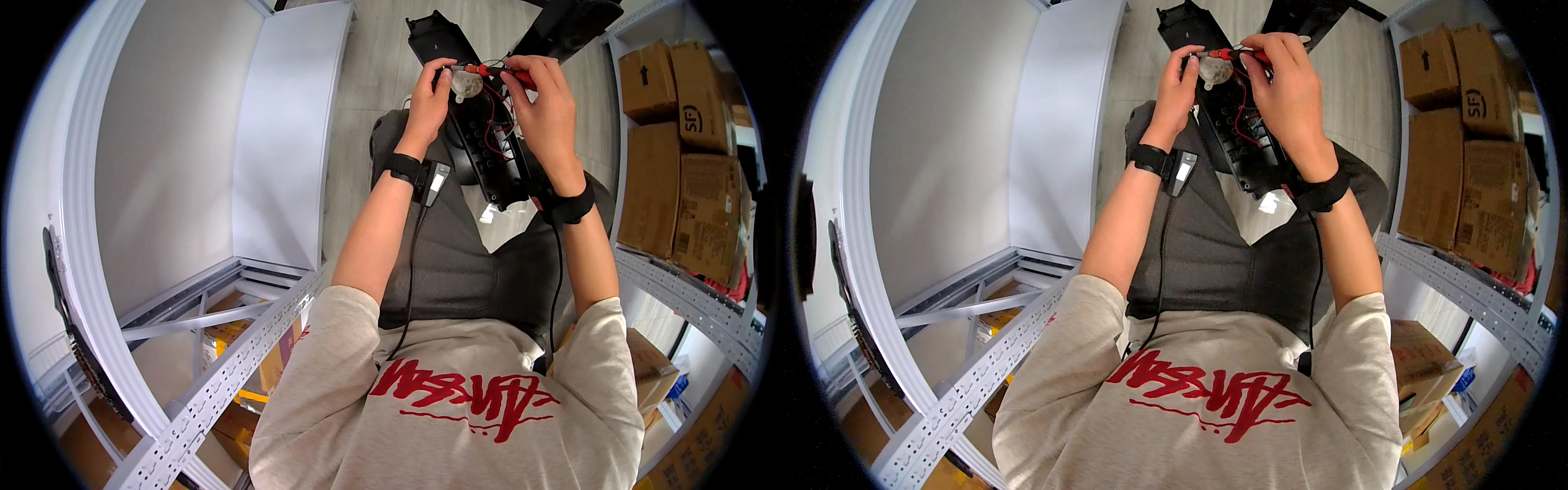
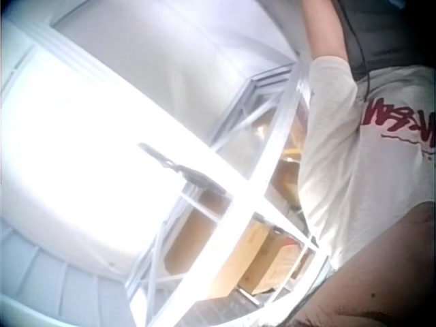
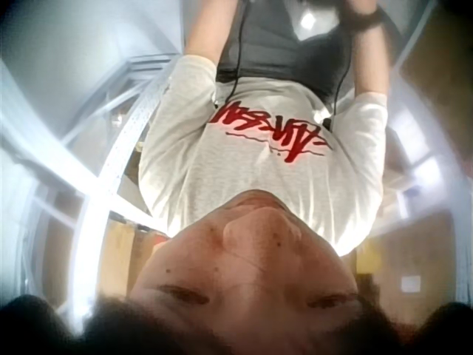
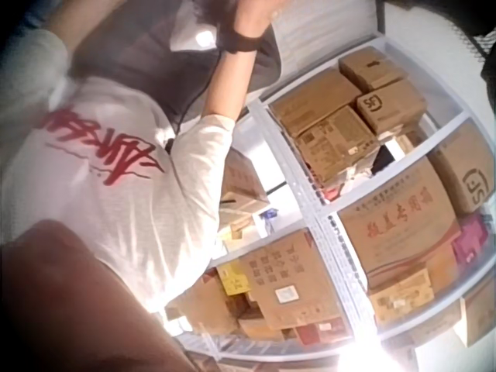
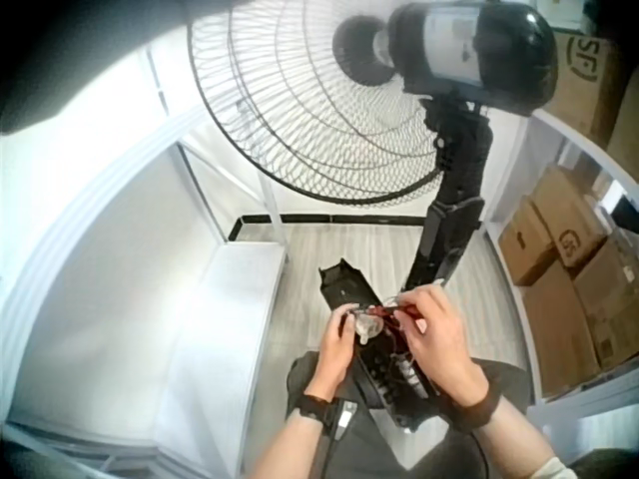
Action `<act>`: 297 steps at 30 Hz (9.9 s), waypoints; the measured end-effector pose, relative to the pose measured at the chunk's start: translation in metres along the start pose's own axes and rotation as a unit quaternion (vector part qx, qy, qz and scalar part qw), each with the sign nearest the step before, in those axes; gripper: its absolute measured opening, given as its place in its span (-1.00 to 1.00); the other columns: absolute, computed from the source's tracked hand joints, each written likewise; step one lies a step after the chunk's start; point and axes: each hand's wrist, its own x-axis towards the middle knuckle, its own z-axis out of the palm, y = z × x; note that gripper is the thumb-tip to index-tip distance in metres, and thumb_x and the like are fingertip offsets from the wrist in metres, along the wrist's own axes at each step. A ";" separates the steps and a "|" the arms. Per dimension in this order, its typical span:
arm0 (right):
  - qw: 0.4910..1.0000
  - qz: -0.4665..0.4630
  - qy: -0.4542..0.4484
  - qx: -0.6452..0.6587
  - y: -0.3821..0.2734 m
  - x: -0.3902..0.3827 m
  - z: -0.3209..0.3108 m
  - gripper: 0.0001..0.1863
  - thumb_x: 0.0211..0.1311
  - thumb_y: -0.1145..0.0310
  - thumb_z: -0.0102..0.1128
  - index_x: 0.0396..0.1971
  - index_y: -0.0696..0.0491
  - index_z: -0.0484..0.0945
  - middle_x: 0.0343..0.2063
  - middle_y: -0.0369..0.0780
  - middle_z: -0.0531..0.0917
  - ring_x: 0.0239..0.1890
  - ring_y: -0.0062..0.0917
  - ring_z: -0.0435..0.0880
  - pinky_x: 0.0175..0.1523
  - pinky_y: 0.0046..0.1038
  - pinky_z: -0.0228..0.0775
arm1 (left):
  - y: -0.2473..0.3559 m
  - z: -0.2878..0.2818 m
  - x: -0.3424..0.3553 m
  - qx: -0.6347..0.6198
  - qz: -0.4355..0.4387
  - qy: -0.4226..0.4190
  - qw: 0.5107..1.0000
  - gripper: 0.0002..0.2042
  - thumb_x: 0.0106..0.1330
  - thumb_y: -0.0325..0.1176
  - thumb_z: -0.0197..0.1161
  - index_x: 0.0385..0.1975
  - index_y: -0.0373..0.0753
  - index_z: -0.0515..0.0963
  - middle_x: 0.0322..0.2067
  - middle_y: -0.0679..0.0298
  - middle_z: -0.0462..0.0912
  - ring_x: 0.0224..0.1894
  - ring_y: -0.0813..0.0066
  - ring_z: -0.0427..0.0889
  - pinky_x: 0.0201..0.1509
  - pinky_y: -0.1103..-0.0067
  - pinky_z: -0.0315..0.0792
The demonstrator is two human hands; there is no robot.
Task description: The person sits on the floor and uses a screwdriver to tighten screws on the internal wiring of a disassembled standing fan. They adjust multiple wires and components within the fan's base housing, then reassemble the outer casing.
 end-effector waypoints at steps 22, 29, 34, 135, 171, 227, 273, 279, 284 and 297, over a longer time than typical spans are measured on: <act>0.998 0.062 0.001 0.015 -0.017 -0.031 -0.050 -0.82 0.19 0.57 0.38 -0.19 0.14 0.65 -0.21 -0.17 0.64 -0.23 -0.42 0.72 -0.11 -0.48 0.58 | 0.006 0.000 0.000 0.003 0.013 0.072 0.997 -0.78 0.53 -0.28 0.13 0.09 -0.14 0.52 -0.10 0.44 0.53 -0.23 0.69 0.38 -0.15 0.69 0.32; 0.998 0.055 0.013 0.008 -0.019 -0.034 -0.049 -0.80 0.18 0.57 0.39 -0.18 0.13 0.66 -0.19 -0.17 0.64 -0.24 -0.43 0.72 -0.12 -0.48 0.58 | 0.015 0.003 -0.004 -0.014 0.015 0.046 0.999 -0.56 0.42 -0.43 0.10 0.30 -0.11 0.41 0.00 0.42 0.52 -0.32 0.69 0.31 -0.21 0.68 0.28; 0.999 0.043 0.010 0.002 -0.018 -0.033 -0.047 -0.79 0.17 0.57 0.40 -0.18 0.13 0.65 -0.19 -0.17 0.64 -0.25 -0.43 0.72 -0.14 -0.47 0.58 | 0.012 0.001 -0.001 -0.041 -0.002 0.035 0.999 -0.51 0.39 -0.46 0.07 0.35 -0.12 0.37 0.05 0.44 0.51 -0.36 0.72 0.26 -0.25 0.69 0.26; 0.945 -0.048 -0.236 -0.219 -0.016 0.039 -0.015 -0.83 0.25 0.47 0.25 -0.18 0.09 0.54 -0.28 -0.13 0.61 -0.20 -0.14 0.66 -0.14 -0.23 0.53 | -0.002 0.007 0.011 -0.064 -0.053 0.006 0.996 -0.51 0.43 -0.46 0.09 0.37 -0.02 0.34 -0.10 0.39 0.53 -0.28 0.66 0.39 -0.17 0.67 0.36; 0.965 -0.158 -0.185 -0.096 -0.019 0.035 -0.013 -0.68 0.22 0.53 0.26 -0.02 -0.01 0.56 -0.16 -0.18 0.59 -0.23 -0.17 0.68 -0.17 -0.24 0.59 | -0.005 0.008 0.014 -0.077 -0.048 0.006 0.996 -0.51 0.43 -0.49 0.07 0.36 -0.08 0.34 0.10 0.33 0.50 0.00 0.57 0.45 0.11 0.64 0.35; 0.996 -0.012 -0.055 -0.074 -0.001 0.030 -0.024 -0.79 0.27 0.46 0.31 -0.10 0.03 0.62 -0.17 -0.22 0.61 -0.26 -0.32 0.72 -0.21 -0.35 0.58 | -0.006 0.009 0.016 0.004 0.024 0.070 0.997 -0.80 0.58 -0.24 0.06 0.03 -0.14 0.51 -0.16 0.41 0.54 -0.22 0.63 0.39 -0.11 0.65 0.33; 0.972 -0.158 -0.130 -0.117 0.016 0.051 -0.007 -0.81 0.25 0.52 0.23 -0.15 0.09 0.55 -0.18 -0.16 0.58 -0.26 -0.11 0.68 -0.21 -0.20 0.58 | 0.000 0.006 0.011 -0.015 0.049 0.047 0.998 -0.54 0.60 -0.27 0.01 0.43 -0.18 0.26 0.41 0.20 0.30 0.43 0.39 0.24 0.46 0.50 0.11; 0.980 -0.104 -0.132 -0.106 0.012 0.063 0.001 -0.81 0.22 0.55 0.21 -0.16 0.10 0.55 -0.26 -0.12 0.60 -0.33 -0.10 0.68 -0.25 -0.21 0.58 | 0.008 0.009 0.003 -0.025 0.027 0.076 0.996 -0.55 0.58 -0.31 0.04 0.42 -0.18 0.26 0.39 0.23 0.32 0.34 0.47 0.31 0.39 0.55 0.18; 0.972 -0.112 -0.168 -0.122 0.008 0.069 0.008 -0.81 0.21 0.54 0.21 -0.18 0.08 0.53 -0.30 -0.12 0.59 -0.36 -0.10 0.68 -0.29 -0.20 0.56 | 0.005 0.011 -0.003 -0.027 0.010 0.087 0.996 -0.54 0.57 -0.33 0.05 0.42 -0.18 0.26 0.37 0.28 0.34 0.23 0.53 0.39 0.31 0.60 0.26; 0.960 -0.176 -0.215 -0.040 0.013 0.080 -0.002 -0.76 0.25 0.51 0.22 -0.09 0.06 0.52 -0.17 -0.17 0.61 -0.28 -0.11 0.68 -0.22 -0.20 0.55 | -0.011 0.011 0.001 -0.011 0.037 0.083 0.996 -0.53 0.58 -0.37 0.02 0.45 -0.19 0.21 0.33 0.28 0.37 0.21 0.55 0.42 0.29 0.60 0.30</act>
